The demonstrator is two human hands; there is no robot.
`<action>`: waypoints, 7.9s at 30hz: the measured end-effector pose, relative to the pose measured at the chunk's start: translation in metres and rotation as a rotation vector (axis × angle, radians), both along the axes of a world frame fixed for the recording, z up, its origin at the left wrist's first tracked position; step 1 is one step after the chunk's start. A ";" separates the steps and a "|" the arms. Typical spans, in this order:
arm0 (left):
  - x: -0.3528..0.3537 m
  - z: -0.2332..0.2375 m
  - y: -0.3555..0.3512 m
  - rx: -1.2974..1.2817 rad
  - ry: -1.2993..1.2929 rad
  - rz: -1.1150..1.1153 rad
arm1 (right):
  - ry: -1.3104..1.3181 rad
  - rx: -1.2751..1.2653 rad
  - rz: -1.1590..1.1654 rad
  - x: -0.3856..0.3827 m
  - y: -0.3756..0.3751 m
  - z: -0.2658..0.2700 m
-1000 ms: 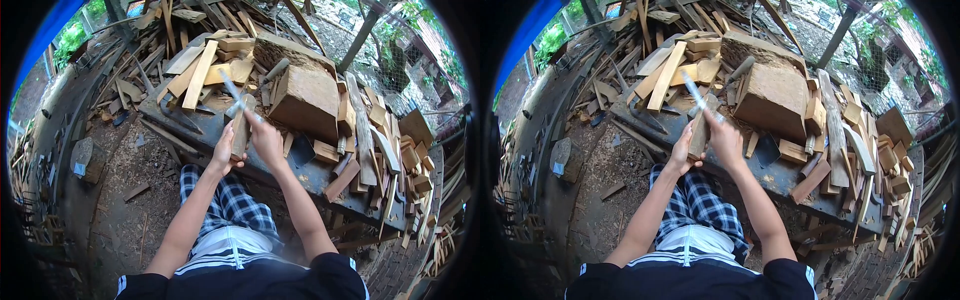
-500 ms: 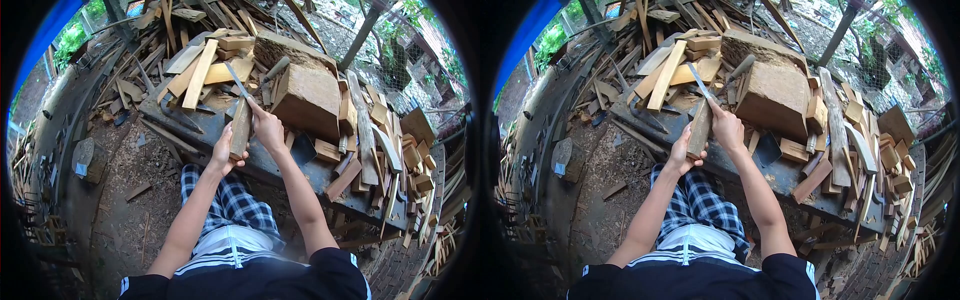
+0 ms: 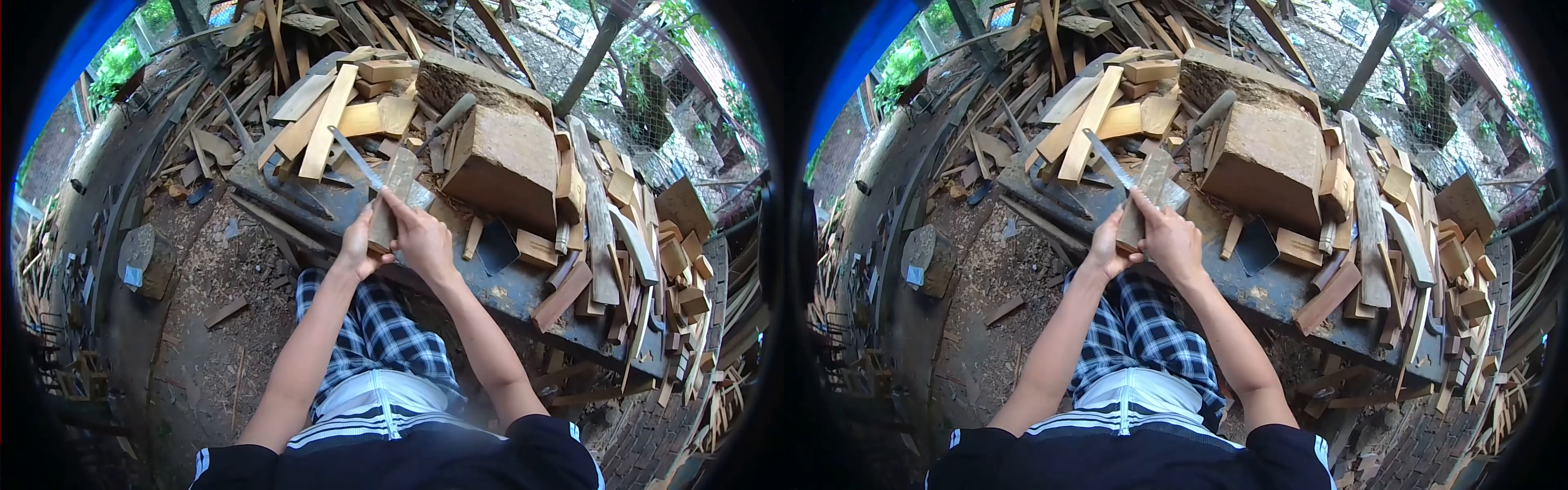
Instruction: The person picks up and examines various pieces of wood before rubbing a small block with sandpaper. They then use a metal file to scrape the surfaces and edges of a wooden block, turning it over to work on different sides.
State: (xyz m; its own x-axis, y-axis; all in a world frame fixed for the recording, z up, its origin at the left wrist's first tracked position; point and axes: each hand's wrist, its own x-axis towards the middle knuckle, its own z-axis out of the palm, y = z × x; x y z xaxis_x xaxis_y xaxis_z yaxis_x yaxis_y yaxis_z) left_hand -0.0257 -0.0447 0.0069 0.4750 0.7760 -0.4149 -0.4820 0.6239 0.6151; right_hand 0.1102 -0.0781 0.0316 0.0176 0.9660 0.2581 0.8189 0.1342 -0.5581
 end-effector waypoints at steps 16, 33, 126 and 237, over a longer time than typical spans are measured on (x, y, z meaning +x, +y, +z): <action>0.001 -0.025 0.005 0.000 0.178 0.104 | -0.170 -0.087 0.109 0.006 -0.033 0.006; 0.016 -0.012 -0.009 0.106 0.134 0.034 | -0.150 -0.135 0.031 0.012 -0.023 0.010; 0.026 -0.024 -0.001 0.620 0.495 0.090 | 0.032 -0.091 -0.193 0.043 0.024 0.002; 0.010 -0.022 0.018 0.718 0.602 -0.032 | -0.149 0.127 -0.068 0.031 -0.011 -0.026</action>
